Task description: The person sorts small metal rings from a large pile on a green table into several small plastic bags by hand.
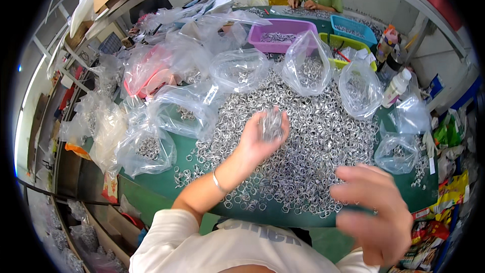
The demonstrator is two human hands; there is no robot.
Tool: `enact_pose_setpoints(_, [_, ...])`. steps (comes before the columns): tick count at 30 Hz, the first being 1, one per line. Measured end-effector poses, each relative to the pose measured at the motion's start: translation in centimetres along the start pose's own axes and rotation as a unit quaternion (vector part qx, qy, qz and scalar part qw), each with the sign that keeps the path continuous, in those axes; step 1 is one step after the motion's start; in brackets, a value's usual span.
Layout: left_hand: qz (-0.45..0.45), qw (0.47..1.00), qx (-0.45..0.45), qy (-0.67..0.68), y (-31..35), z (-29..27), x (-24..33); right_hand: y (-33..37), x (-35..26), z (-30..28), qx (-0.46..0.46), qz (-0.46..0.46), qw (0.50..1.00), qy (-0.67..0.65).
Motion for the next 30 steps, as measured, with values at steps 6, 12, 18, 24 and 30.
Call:
enact_pose_setpoints(6, [0.062,0.994,-0.090,-0.027,-7.9,11.5,-2.0,-0.6,-3.9,-1.7,-0.057,-0.136,0.963,0.227])
enact_pose_setpoints(12, [0.102,0.988,-0.080,-0.081,-14.4,14.8,-3.7,0.8,-4.2,-1.9,-0.092,-0.148,0.955,0.238])
enact_pose_setpoints(18, [0.197,0.961,-0.010,-0.193,-18.1,14.1,-5.4,0.4,-4.6,-0.8,-0.113,-0.151,0.951,0.246])
enact_pose_setpoints(24, [0.244,0.939,-0.057,-0.235,-22.9,14.5,-5.5,1.9,-5.5,-1.7,-0.118,-0.147,0.946,0.265])
enact_pose_setpoints(30, [0.238,0.923,-0.039,-0.300,-23.5,13.3,-4.6,-0.6,-5.1,0.9,-0.149,-0.170,0.943,0.244])
Point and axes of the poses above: each hand's wrist, its own y-axis away from the middle knuckle, its own z-axis out of the palm, x = y × z, the point moved 4 cm from there along -y, towards the middle knuckle, and after that the axes turned 13 degrees about z, right-handed, at the moved point
